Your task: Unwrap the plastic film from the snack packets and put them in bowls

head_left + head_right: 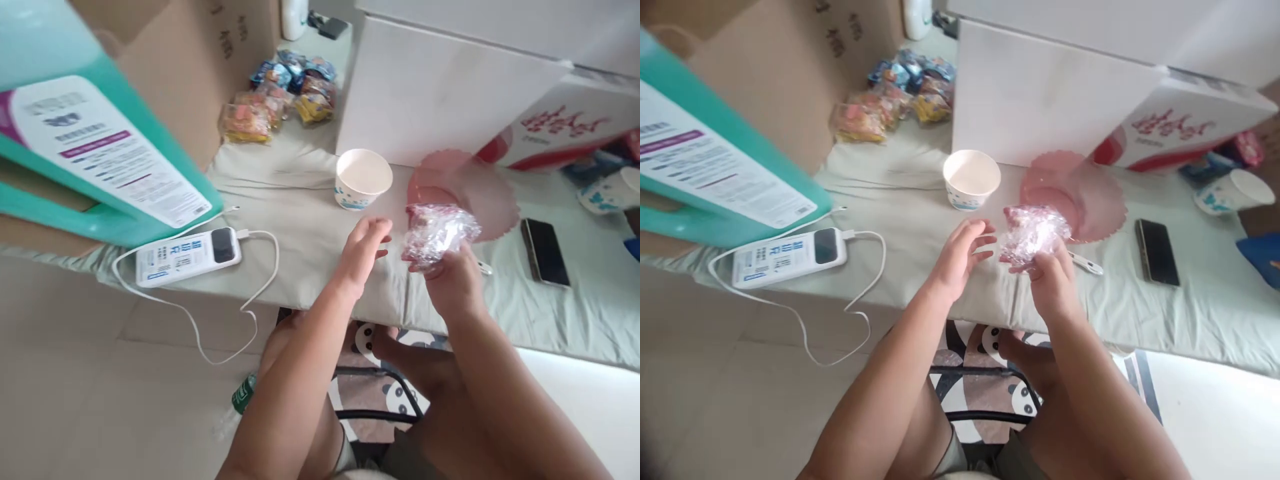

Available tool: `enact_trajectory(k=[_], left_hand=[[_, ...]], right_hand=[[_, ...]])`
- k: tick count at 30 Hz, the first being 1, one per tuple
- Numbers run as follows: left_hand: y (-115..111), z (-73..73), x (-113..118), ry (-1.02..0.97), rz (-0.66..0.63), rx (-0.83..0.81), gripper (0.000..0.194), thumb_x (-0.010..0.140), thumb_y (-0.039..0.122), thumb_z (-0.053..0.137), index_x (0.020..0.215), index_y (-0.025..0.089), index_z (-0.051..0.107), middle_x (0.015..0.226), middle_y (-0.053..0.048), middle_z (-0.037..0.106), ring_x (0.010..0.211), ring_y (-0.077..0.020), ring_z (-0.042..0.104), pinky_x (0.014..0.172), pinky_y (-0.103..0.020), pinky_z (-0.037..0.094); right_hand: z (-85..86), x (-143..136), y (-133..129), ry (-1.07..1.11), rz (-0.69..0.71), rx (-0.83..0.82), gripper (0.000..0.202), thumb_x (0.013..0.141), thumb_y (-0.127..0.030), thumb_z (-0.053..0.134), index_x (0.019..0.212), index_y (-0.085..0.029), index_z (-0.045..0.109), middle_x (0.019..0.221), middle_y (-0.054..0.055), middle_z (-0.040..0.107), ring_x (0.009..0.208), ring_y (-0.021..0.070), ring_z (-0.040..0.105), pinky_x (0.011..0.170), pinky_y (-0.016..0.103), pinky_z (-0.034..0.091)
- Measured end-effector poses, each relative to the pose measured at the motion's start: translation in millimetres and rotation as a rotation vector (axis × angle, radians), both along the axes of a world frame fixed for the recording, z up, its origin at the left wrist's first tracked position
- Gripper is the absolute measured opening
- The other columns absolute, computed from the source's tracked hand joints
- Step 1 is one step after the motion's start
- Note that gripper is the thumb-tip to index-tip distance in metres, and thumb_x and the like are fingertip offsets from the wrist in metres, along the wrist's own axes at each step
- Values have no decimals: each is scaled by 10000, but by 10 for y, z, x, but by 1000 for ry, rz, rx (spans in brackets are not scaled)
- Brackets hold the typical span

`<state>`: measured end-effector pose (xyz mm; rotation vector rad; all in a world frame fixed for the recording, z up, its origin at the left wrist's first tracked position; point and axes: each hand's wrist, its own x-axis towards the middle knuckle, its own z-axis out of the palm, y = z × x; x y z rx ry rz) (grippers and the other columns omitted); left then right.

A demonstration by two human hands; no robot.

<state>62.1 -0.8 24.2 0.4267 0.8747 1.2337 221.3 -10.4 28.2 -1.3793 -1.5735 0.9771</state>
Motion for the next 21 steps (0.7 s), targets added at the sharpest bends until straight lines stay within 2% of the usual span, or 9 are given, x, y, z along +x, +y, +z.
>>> enact_trajectory(k=[3,6,9,11,13,15,17,19,21], left_hand=[[-64,-23,200,43,-204,188,465,771,311,784,1196,268,601,1167,-40,680,1011,-182,674,829,-290,552],[-65,-84,337,145,-264,234,468,765,328,794,1176,254,582,1113,-49,704,977,-195,697,813,-303,578],[0,-203,376,301,-154,214,548,731,350,828,1192,263,545,1142,-59,703,1017,-216,706,827,-316,592],[55,-294,361,408,-51,229,724,712,356,858,1320,318,466,1178,-53,687,1037,-209,705,875,-328,584],[104,-366,339,500,17,275,821,718,364,868,1396,364,405,1219,-51,665,1056,-198,698,933,-337,566],[145,-402,330,566,42,321,753,732,374,855,1366,358,450,1293,-63,633,1119,-206,676,981,-341,545],[180,-406,339,596,39,330,637,736,369,830,1290,332,518,1351,-70,607,1181,-221,650,996,-336,538],[209,-400,358,598,20,301,590,733,349,800,1262,327,540,1355,-69,614,1191,-230,644,976,-334,547],[229,-403,372,607,12,276,609,722,333,787,1277,334,536,1339,-69,630,1179,-232,650,952,-332,554]], right_hand=[[-101,145,-68,218,-54,-91,293,847,-388,531,1100,-243,560,922,45,691,798,219,691,679,365,570],[11,301,-90,79,38,-115,278,876,-462,597,1025,-228,589,821,23,696,713,196,675,666,342,539],[87,595,-82,-205,18,-70,310,900,-490,596,1048,-221,643,799,37,728,710,213,684,711,363,518],[30,836,-43,-427,-107,3,261,902,-448,577,987,-220,672,821,64,746,766,246,691,743,385,501],[-106,1063,15,-640,-218,81,235,901,-393,553,958,-209,686,927,110,759,864,290,687,762,406,484],[-270,1243,71,-814,-243,139,278,900,-351,542,1064,-186,694,1093,154,746,976,331,661,800,433,468],[-403,1365,114,-912,-213,165,328,905,-325,534,1153,-172,684,1165,170,723,1030,350,630,830,448,452],[-467,1436,137,-925,-170,161,288,911,-308,517,1096,-177,695,1072,161,725,1005,345,616,826,439,441],[-450,1459,136,-876,-100,147,206,893,-275,506,962,-190,681,944,139,709,935,318,614,785,408,436]])
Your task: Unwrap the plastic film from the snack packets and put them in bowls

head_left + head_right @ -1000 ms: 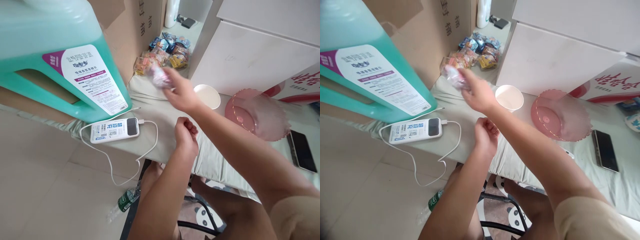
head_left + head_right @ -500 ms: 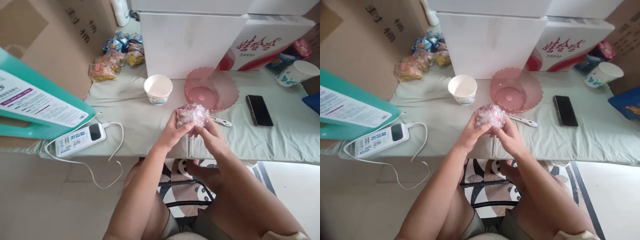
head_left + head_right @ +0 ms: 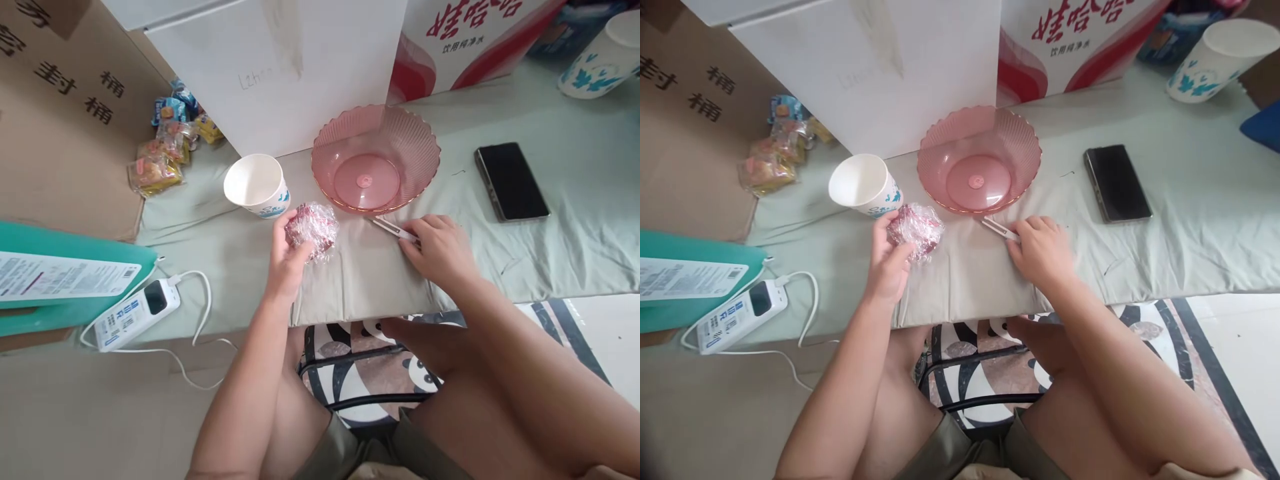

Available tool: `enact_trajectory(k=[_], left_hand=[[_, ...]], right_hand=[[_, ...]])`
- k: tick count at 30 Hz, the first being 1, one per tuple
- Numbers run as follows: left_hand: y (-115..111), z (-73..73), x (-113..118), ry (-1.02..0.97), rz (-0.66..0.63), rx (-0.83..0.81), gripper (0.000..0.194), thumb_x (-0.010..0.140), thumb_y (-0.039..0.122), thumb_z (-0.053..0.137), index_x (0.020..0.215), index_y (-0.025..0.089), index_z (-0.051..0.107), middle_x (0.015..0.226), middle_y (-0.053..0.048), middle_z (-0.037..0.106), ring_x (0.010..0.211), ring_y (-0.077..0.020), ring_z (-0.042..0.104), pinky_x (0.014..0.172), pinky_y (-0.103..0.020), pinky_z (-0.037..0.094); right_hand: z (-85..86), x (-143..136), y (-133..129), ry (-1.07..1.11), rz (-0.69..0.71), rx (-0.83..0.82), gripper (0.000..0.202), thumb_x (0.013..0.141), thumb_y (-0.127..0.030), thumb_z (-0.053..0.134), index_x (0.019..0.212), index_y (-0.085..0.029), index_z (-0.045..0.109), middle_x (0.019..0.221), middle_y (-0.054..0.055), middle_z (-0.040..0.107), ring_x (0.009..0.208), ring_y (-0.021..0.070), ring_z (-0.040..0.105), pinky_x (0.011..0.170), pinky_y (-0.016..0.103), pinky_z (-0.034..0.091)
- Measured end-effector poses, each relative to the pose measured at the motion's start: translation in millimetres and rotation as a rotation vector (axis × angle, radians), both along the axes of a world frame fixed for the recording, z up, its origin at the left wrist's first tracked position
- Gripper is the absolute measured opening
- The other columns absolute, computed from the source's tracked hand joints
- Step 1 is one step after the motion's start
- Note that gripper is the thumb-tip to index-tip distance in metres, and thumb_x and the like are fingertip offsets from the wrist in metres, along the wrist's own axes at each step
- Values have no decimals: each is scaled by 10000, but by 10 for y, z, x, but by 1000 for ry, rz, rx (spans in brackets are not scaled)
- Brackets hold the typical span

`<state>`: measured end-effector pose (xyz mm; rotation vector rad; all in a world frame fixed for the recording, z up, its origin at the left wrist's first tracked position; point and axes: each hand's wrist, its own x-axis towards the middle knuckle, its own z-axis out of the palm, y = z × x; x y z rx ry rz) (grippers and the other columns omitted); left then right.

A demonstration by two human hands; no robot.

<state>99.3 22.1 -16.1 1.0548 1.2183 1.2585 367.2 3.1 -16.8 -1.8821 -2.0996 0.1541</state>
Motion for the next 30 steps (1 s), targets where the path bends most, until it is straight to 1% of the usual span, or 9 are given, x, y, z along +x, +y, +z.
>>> enact_trajectory(k=[3,6,9,13,17,20,22,27,30], left_hand=[[2,-28,-6,54,22,14,656,709,346,811,1299,337,524,1333,-75,629,1177,-236,649,940,-335,555],[-31,-44,-22,90,28,48,700,711,399,850,1316,335,503,1308,-84,628,1131,-230,659,929,-340,556],[-85,-23,-16,114,2,49,757,661,474,905,1289,325,510,1255,-87,628,1064,-230,675,898,-341,561],[-158,21,10,107,-60,-9,792,608,516,932,1262,321,528,1165,-75,639,937,-215,699,837,-342,572],[-220,51,13,89,-105,12,708,658,431,897,1245,311,521,1189,-81,656,912,-201,713,814,-329,588],[-249,74,-4,57,-87,26,647,689,409,866,1223,309,515,1206,-81,665,886,-192,716,762,-309,591],[-251,98,-30,11,-42,44,626,688,428,869,1196,309,524,1209,-75,672,890,-193,716,750,-305,586],[-198,208,-177,-112,172,37,659,660,506,871,1178,354,492,1298,-52,653,1098,-237,685,822,-351,590],[-162,247,-253,-161,243,0,582,698,545,825,1117,361,467,1265,-22,658,1073,-220,687,810,-355,584]], right_hand=[[137,-58,-57,133,58,-148,123,834,-253,511,905,-209,600,809,78,671,733,246,585,637,340,386],[317,-215,-152,387,88,-338,200,861,-360,511,991,-215,559,629,-12,584,549,184,488,545,300,319],[434,-422,-231,654,179,-440,333,942,-502,426,951,-212,590,577,-33,521,531,154,459,547,289,326],[434,-658,-272,841,181,-486,453,986,-558,342,822,-213,586,563,-31,461,569,147,466,586,292,355],[380,-780,-269,824,161,-555,415,984,-522,379,803,-214,591,563,-28,497,596,157,502,604,295,375],[372,-817,-270,771,136,-547,416,979,-525,385,764,-217,564,569,-21,516,597,160,505,606,299,379],[377,-831,-277,748,138,-554,423,977,-540,380,775,-218,564,566,-22,517,587,160,500,602,302,381],[390,-819,-288,707,190,-668,430,972,-546,378,832,-214,612,558,-29,517,550,157,501,573,298,383],[387,-720,-252,642,171,-698,439,966,-540,380,839,-215,645,588,-17,538,567,164,518,571,301,383]])
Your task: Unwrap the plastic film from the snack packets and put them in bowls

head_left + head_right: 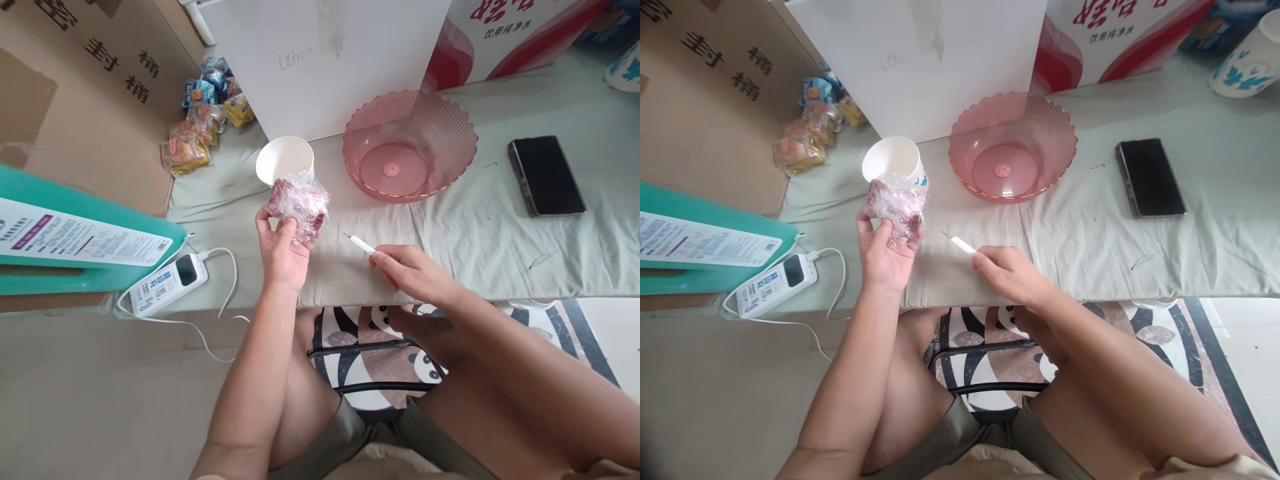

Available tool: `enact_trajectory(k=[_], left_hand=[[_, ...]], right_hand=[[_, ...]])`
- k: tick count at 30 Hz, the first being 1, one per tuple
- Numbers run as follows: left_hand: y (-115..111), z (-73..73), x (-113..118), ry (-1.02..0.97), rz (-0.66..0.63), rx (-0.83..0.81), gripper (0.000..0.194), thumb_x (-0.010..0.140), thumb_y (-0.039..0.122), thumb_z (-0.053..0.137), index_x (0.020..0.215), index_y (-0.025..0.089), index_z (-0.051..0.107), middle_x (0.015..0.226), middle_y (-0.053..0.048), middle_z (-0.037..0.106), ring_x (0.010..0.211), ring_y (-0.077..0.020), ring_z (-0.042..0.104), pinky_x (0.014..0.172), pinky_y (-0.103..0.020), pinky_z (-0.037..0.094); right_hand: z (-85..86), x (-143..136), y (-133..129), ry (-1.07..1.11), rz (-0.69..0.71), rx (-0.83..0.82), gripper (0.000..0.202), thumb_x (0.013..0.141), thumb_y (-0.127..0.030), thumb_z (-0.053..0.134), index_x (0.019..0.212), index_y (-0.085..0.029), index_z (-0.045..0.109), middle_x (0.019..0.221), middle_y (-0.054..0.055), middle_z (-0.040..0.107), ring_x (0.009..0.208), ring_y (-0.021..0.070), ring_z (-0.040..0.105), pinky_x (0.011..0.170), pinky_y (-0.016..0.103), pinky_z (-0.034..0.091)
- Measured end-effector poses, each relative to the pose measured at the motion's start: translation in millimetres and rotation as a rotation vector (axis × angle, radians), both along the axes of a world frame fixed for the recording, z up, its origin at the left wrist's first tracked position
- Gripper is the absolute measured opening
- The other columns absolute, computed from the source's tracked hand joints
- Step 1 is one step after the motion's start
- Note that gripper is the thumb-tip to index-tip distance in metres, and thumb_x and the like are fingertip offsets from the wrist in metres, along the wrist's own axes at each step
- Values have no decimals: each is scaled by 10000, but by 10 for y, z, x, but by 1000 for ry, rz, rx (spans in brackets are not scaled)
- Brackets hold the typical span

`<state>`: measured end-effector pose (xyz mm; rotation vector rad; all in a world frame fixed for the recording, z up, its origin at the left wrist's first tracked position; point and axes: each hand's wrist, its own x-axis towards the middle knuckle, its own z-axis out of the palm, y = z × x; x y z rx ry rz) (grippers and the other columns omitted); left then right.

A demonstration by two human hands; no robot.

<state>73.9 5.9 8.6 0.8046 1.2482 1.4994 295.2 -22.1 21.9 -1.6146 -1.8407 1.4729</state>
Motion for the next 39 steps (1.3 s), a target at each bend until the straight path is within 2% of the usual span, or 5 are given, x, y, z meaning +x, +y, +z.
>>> enact_trajectory(k=[8,16,28,34,39], left_hand=[[-73,-202,124,378,-182,-58,426,729,396,797,964,251,473,918,-6,604,814,-147,612,791,-308,523],[-80,-157,45,1086,-277,354,497,689,361,801,1125,230,599,1315,-137,592,1296,-326,533,1124,-494,432],[-73,-38,167,-46,-235,-60,272,675,375,845,757,191,662,737,-5,648,658,-135,615,627,-266,520],[37,-26,109,-37,31,-85,215,631,239,789,714,196,595,682,31,580,602,-97,563,545,-216,461],[53,-69,-61,125,90,-68,172,662,177,689,789,220,582,726,28,593,619,-113,592,517,-211,446]], right_hand=[[-102,331,146,-632,-139,434,328,942,-404,469,855,-194,705,966,103,659,712,201,561,576,320,298],[-152,375,119,-689,-183,735,288,944,-296,513,1115,-181,715,1023,150,711,986,327,635,785,410,434],[-221,52,-9,-11,84,729,476,894,-276,602,1367,-219,584,1396,150,613,1290,306,603,1045,479,515],[-248,135,76,10,-71,688,128,810,-132,527,790,-214,623,1008,83,718,896,221,689,798,368,543],[-193,275,132,-102,-205,609,176,742,-111,530,833,-216,638,771,26,648,672,173,595,665,319,485]])
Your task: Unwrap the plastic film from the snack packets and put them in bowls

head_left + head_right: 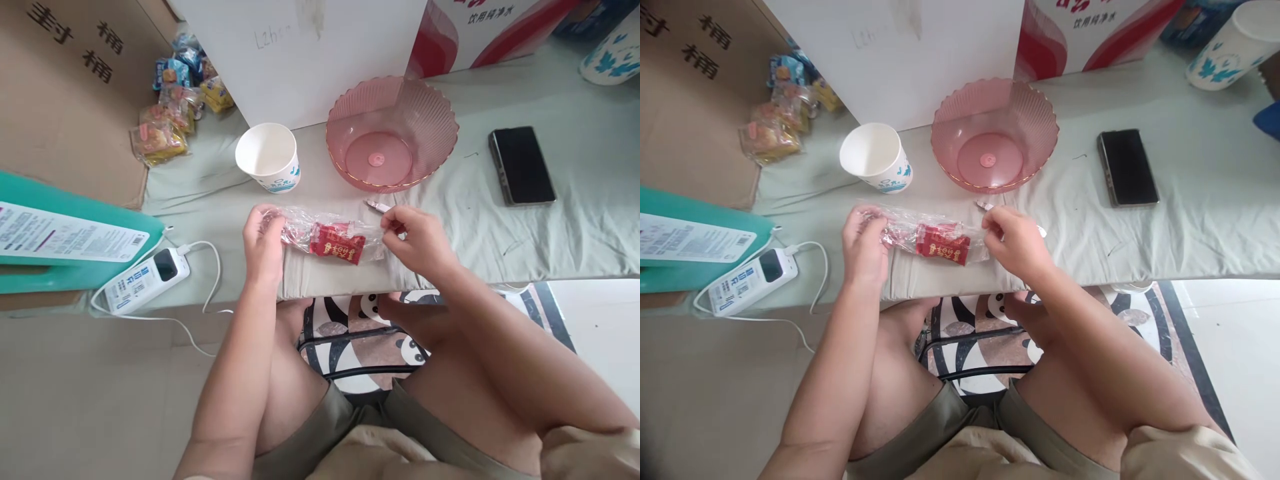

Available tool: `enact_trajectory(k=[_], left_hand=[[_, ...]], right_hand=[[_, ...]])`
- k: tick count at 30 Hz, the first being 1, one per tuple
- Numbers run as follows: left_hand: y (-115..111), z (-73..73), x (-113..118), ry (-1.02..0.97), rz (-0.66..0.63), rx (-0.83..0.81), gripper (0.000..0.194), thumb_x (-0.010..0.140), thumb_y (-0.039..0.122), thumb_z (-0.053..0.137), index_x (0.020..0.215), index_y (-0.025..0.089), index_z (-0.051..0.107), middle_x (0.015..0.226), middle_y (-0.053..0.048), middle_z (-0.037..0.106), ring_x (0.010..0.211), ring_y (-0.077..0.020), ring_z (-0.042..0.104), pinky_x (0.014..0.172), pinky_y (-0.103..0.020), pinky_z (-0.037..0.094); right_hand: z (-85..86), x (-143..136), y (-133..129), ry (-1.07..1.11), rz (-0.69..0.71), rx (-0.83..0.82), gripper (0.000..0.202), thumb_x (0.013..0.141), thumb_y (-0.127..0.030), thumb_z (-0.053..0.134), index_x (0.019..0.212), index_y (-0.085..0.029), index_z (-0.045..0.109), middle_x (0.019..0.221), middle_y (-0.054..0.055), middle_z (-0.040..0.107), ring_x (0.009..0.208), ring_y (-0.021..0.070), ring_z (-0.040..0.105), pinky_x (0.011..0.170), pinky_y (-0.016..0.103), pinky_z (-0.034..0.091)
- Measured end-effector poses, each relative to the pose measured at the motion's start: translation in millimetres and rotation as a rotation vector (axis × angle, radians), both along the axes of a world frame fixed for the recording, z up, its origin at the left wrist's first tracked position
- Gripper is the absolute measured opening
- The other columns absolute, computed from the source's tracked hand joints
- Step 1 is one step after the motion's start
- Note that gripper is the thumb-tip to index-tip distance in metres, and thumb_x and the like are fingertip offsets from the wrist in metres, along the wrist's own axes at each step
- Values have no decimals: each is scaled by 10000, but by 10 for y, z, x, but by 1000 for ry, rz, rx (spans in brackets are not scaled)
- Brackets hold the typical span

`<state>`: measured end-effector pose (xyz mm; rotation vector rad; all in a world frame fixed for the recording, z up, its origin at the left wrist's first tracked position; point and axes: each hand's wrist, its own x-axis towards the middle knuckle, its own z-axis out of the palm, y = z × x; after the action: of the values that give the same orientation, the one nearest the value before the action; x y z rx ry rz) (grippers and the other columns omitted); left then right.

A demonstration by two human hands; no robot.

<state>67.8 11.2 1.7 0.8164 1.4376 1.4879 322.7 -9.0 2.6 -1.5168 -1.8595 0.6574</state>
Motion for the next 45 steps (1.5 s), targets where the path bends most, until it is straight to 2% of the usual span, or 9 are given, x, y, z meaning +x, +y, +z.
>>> enact_trajectory(k=[5,12,16,22,27,32,36,40,45], left_hand=[[-4,-105,-154,255,-13,-12,124,716,177,615,790,231,531,766,9,609,668,-147,658,536,-240,466],[-36,-118,-183,746,-214,307,47,731,242,679,749,229,638,1158,-69,685,1170,-254,636,1069,-439,485],[-65,-52,-188,454,-122,395,126,735,281,694,680,235,590,1099,-63,671,1174,-258,624,1013,-430,506],[-152,150,-223,38,-210,275,308,589,362,766,558,219,494,751,-44,590,877,-248,669,909,-443,536],[-143,213,-292,-28,-319,143,464,664,491,707,449,224,393,500,-23,391,548,-167,485,635,-366,495],[-77,111,-305,132,-228,-15,309,714,452,719,585,223,558,570,7,452,518,-117,388,487,-257,320],[-108,68,-241,498,-477,-59,394,529,308,865,891,207,748,879,-18,629,674,-123,483,613,-248,409],[-166,58,-133,666,-617,-94,132,638,288,778,628,195,686,973,-56,675,771,-166,558,722,-286,473],[-217,74,18,-10,-589,-182,118,667,278,689,601,192,643,938,-89,708,820,-209,658,738,-335,569]], right_hand=[[37,125,-6,-220,-81,69,351,788,-106,515,1034,-242,726,968,79,700,790,225,652,728,374,508],[-23,-28,-51,-281,150,249,257,910,-227,577,1142,-240,687,1162,109,727,1189,323,626,1013,499,448],[84,-86,-104,-243,161,306,172,949,-208,518,856,-242,658,1120,88,732,1161,293,632,997,467,422],[142,-147,-125,-256,203,253,231,939,-214,518,1094,-262,682,1099,87,732,1134,294,622,1016,474,401],[216,-149,-181,-363,429,232,262,935,-219,456,814,-229,688,836,73,700,822,229,602,850,401,419],[307,-152,-307,-321,670,-145,370,1016,-437,411,981,-230,716,729,29,655,587,159,491,603,312,287],[273,-222,-285,-389,444,-219,349,1022,-373,377,1021,-229,696,675,21,615,532,147,414,561,304,234],[231,-272,-266,-522,164,-93,265,967,-297,461,1023,-207,704,836,83,682,578,168,471,525,324,190],[131,-321,-317,-512,194,70,507,841,-313,624,1341,-228,615,1250,162,665,1013,325,616,607,344,392]])
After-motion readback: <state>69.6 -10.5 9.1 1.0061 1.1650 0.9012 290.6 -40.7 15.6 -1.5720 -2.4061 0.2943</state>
